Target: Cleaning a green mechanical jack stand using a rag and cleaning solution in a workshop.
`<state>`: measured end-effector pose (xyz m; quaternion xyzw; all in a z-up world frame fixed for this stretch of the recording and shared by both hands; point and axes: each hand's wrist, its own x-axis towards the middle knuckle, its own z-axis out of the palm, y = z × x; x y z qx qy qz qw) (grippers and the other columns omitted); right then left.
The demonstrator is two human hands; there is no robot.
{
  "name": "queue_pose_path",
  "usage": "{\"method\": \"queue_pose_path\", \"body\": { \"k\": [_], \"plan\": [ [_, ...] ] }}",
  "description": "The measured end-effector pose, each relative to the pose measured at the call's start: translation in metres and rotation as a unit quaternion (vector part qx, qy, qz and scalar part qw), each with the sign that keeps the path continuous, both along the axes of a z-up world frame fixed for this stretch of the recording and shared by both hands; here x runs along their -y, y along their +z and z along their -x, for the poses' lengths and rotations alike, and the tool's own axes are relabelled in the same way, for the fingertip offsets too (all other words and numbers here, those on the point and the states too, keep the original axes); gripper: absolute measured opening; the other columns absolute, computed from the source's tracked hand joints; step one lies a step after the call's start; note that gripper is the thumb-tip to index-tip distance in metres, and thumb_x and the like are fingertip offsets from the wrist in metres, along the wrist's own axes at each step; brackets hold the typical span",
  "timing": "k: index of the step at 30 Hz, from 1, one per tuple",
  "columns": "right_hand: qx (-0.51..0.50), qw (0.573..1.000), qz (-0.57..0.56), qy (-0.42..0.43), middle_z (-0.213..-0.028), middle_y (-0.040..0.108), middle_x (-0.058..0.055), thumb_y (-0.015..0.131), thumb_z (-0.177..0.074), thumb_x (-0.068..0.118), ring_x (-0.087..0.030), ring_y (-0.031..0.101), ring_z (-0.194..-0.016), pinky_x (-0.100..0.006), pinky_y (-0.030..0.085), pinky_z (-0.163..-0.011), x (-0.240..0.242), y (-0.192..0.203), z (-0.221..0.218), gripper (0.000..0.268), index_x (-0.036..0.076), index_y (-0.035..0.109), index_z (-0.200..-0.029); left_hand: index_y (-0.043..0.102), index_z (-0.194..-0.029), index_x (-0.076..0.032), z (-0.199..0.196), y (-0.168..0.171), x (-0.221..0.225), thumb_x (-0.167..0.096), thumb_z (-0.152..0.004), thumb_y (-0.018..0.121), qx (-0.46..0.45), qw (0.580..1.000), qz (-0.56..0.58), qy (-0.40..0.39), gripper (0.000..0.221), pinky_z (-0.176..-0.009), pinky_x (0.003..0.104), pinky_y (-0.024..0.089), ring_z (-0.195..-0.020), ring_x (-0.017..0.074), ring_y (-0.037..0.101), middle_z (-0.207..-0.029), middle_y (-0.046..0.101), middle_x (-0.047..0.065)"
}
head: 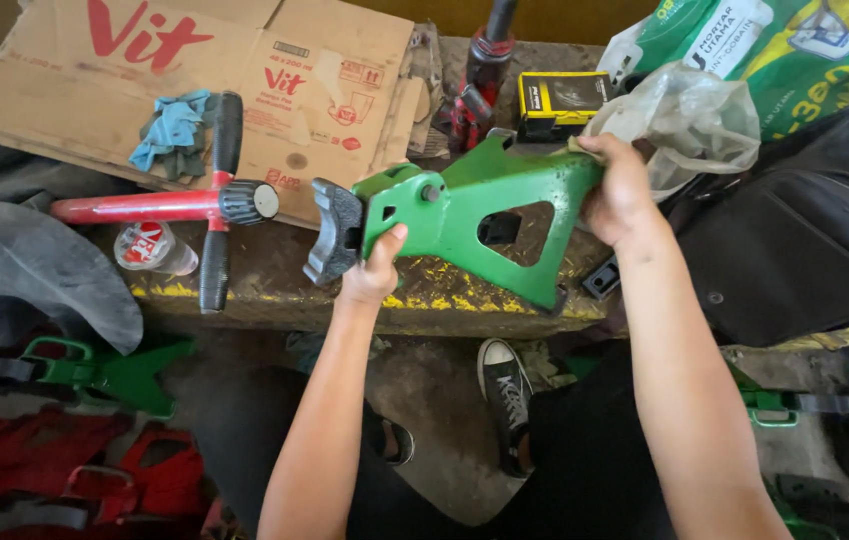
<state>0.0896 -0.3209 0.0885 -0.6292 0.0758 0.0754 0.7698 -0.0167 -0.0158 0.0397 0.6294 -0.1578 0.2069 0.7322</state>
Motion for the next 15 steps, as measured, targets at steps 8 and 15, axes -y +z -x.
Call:
{"method": "queue_pose_path", "body": {
  "k": [8, 15],
  "plan": [
    [-0.101, 0.966, -0.237, 0.018, -0.085, 0.068, -0.012, 0.053, -0.096, 0.04, -0.026, 0.061, -0.076, -0.038, 0.051, -0.075, 0.006, -0.018, -0.009, 0.038, 0.005, 0.068, -0.095, 0.056, -0.139, -0.001, 0.003, 0.018, 0.002, -0.028, -0.095, 0.061, 0.038, 0.999, -0.029, 0.018, 0.052, -0.111, 0.039, 0.046, -0.125, 0.0233, 0.058, -0.134, 0.061, 0.01],
    [-0.132, 0.986, -0.096, 0.046, -0.064, 0.061, 0.003, 0.051, -0.093, 0.047, -0.012, 0.038, -0.043, -0.028, 0.028, -0.041, 0.012, -0.012, -0.011, 0.04, 0.013, 0.071, -0.087, 0.056, -0.14, -0.001, 0.0, 0.004, 0.002, -0.026, -0.094, 0.061, 0.008, 1.0, -0.018, 0.009, 0.052, -0.106, 0.037, 0.048, -0.121, 0.0219, 0.058, -0.13, 0.062, 0.009]
  ]
}}
